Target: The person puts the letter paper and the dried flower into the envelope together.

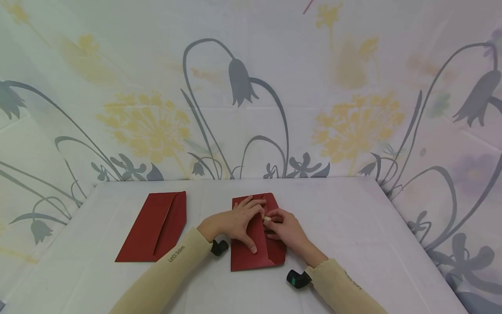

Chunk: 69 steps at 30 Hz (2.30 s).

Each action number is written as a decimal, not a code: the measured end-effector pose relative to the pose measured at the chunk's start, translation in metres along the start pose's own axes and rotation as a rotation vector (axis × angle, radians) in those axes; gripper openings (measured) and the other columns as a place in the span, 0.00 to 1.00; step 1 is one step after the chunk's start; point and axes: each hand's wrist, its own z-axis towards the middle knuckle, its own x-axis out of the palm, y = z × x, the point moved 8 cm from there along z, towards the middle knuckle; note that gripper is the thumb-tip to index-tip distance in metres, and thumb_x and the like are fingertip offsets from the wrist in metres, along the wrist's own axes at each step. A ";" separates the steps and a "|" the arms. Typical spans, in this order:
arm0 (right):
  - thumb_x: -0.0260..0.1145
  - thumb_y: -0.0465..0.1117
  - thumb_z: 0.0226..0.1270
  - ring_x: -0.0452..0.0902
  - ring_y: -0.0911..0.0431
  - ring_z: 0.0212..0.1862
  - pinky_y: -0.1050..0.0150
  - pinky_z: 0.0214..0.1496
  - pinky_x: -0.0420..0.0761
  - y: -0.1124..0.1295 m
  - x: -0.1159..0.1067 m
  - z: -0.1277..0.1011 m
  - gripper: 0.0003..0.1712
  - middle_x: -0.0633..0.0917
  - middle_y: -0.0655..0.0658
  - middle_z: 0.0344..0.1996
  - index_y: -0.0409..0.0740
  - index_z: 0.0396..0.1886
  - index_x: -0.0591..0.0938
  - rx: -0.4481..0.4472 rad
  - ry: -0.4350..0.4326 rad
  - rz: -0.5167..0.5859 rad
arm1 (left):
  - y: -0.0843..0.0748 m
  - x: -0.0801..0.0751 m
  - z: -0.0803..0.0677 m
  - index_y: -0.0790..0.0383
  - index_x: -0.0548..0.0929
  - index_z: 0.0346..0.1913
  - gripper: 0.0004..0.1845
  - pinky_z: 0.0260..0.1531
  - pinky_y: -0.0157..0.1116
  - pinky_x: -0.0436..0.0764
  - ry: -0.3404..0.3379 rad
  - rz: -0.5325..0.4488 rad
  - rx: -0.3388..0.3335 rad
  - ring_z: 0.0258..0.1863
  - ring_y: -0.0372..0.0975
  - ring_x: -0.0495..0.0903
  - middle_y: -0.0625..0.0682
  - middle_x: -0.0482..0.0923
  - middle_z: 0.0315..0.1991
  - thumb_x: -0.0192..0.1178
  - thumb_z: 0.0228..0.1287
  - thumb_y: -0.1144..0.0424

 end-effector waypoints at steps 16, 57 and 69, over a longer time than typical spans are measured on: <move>0.65 0.34 0.69 0.84 0.52 0.44 0.55 0.44 0.85 -0.004 -0.002 0.001 0.17 0.80 0.38 0.48 0.32 0.55 0.79 0.006 -0.025 0.024 | -0.002 -0.001 -0.002 0.44 0.66 0.55 0.42 0.65 0.68 0.54 0.002 0.015 -0.005 0.77 0.58 0.38 0.47 0.45 0.79 0.77 0.41 0.35; 0.67 0.33 0.67 0.84 0.49 0.50 0.56 0.49 0.83 -0.001 0.005 -0.003 0.25 0.82 0.34 0.55 0.30 0.62 0.76 -0.057 0.017 0.022 | -0.004 -0.005 -0.002 0.44 0.66 0.52 0.40 0.66 0.67 0.52 -0.003 -0.031 0.023 0.77 0.57 0.39 0.48 0.46 0.79 0.78 0.41 0.37; 0.69 0.37 0.66 0.80 0.47 0.58 0.59 0.53 0.81 0.001 0.006 -0.003 0.33 0.79 0.33 0.60 0.31 0.68 0.70 -0.093 0.084 -0.082 | -0.003 -0.005 -0.001 0.45 0.67 0.51 0.39 0.65 0.69 0.52 -0.005 -0.007 0.037 0.78 0.54 0.39 0.48 0.47 0.78 0.78 0.41 0.36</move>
